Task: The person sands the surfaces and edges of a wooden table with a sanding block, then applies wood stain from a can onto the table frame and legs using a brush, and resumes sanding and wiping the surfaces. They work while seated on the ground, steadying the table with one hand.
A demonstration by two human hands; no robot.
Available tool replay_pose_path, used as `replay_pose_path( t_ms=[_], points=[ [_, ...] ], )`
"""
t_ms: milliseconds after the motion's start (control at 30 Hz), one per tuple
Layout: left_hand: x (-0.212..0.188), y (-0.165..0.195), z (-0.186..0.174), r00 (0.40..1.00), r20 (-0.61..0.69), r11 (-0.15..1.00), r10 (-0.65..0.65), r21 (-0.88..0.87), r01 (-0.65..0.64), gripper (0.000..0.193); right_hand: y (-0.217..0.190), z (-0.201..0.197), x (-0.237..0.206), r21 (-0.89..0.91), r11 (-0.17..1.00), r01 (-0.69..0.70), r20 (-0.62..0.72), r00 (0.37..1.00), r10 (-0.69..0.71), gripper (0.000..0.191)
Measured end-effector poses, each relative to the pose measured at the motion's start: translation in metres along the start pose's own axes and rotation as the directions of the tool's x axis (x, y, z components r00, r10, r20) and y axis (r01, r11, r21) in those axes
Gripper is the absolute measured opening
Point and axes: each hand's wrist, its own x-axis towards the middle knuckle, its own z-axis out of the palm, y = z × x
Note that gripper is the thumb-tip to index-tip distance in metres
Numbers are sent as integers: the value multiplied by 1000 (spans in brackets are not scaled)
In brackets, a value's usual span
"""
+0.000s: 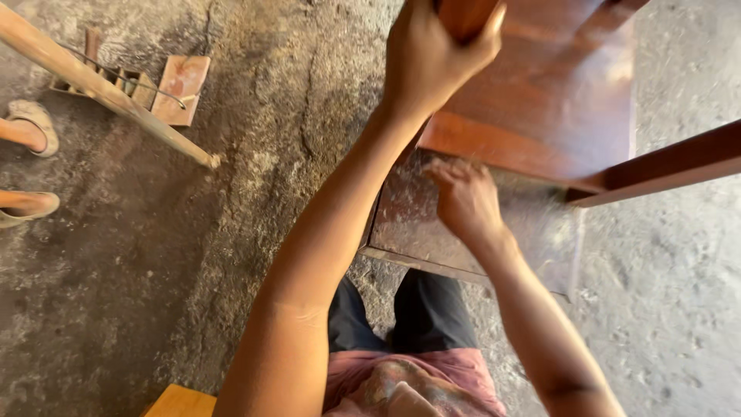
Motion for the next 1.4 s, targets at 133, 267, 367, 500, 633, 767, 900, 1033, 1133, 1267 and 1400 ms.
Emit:
replay_pose_path(
  t_ms=[133, 267, 367, 500, 633, 767, 900, 1033, 1133, 1267, 1400],
  points=[
    [-19, 14, -28, 793, 341, 863, -505, 226, 453, 46, -28, -84, 0, 319, 929, -190, -20, 978, 207, 9],
    [-15, 88, -90, 329, 504, 466, -799, 172, 868, 65, -62, -180, 17, 522, 742, -421, 126, 898, 421, 13],
    [1, 157, -135, 161, 672, 183, -723, -39, 982, 77, -84, -238, 29, 638, 645, -421, 196, 899, 393, 14],
    [27, 222, -160, 144, 758, 190, -636, -26, 981, 60, -123, -285, 49, 739, 568, -362, 212, 925, 315, 16],
    [63, 232, -194, 229, 686, 250, -690, -71, 966, 39, -159, -300, 90, 661, 714, -229, 58, 965, 256, 15],
    [104, 192, -264, 385, 545, 381, -745, -125, 916, 33, -153, -323, 153, 214, 952, -217, -468, 833, 295, 44],
    [167, 150, -336, 394, 490, 455, -778, 6, 890, 25, -181, -352, 203, 445, 777, -446, -631, 460, 625, 50],
    [250, 138, -332, 482, 747, 644, -458, -95, 759, 18, -263, -351, 230, 404, 861, -309, -409, 781, 472, 65],
    [299, 133, -290, 550, 827, 763, -116, -280, 582, 20, -306, -347, 242, 780, 585, -223, -168, 826, 538, 65],
    [341, 130, -231, 556, 805, 862, 208, -419, 285, 35, -299, -344, 228, 737, 507, -447, -227, 543, 808, 26],
    [392, 118, -122, 699, 570, 842, 432, -533, -85, 52, -242, -332, 196, 440, 711, -548, -737, 233, 635, 9]
  ],
)
